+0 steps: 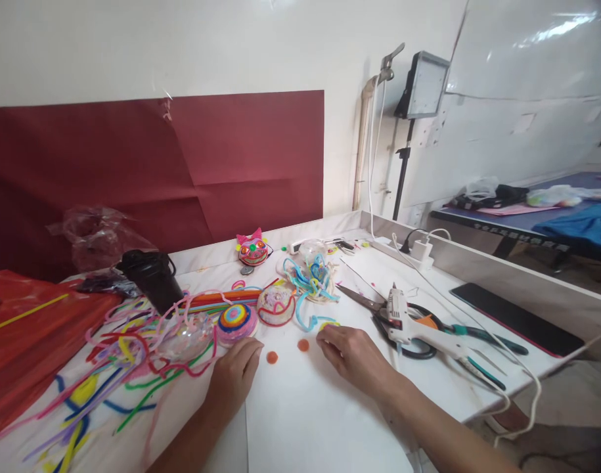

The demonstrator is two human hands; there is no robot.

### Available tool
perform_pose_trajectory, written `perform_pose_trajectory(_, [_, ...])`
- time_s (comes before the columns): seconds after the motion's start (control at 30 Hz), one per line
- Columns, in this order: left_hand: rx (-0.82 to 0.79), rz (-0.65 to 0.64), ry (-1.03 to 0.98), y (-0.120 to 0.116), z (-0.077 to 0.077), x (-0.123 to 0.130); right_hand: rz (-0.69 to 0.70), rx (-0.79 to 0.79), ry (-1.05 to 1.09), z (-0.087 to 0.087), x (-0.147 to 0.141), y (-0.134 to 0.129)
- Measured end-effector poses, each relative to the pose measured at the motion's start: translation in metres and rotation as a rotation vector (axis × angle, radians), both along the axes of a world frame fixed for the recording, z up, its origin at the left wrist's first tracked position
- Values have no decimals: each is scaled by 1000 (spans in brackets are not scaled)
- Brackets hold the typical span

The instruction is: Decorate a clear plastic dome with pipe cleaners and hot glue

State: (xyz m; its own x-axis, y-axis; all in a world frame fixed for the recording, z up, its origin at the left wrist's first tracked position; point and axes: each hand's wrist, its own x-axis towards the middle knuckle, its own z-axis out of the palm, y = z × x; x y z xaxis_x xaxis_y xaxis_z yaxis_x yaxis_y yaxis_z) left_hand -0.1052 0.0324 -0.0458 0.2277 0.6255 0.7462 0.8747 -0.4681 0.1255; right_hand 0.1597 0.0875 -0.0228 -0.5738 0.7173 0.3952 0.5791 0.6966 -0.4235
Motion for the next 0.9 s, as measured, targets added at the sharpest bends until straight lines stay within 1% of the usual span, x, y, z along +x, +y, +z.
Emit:
perform_pose_trajectory(0.13, [-7,-13,-2,-1,1,0,14,43,-8,8,4,5])
perform_pose_trajectory(0.3, [-34,-26,-6,-1,0,0,27,90,-54,21,3,21])
perform_pose_trajectory(0.4, [-59,-28,-3,-2,0,-1,45,106,-87,23,0,30])
perform_pose_trajectory(0.47, [-69,-32,3,-2,-1,-2,49,99,-98,19,-1,34])
perform_pose_trajectory(0.7, [-65,-35,14,-2,-2,-2,14,54,-86,-5,1,37])
perform_pose_trajectory(0.8, [-47,-31,28,-1,-3,-3,19,55,-73,-9,2,37])
perform_pose_trajectory(0.9, [-26,-39,37,-1,-1,-3,34,72,-55,-9,3,36])
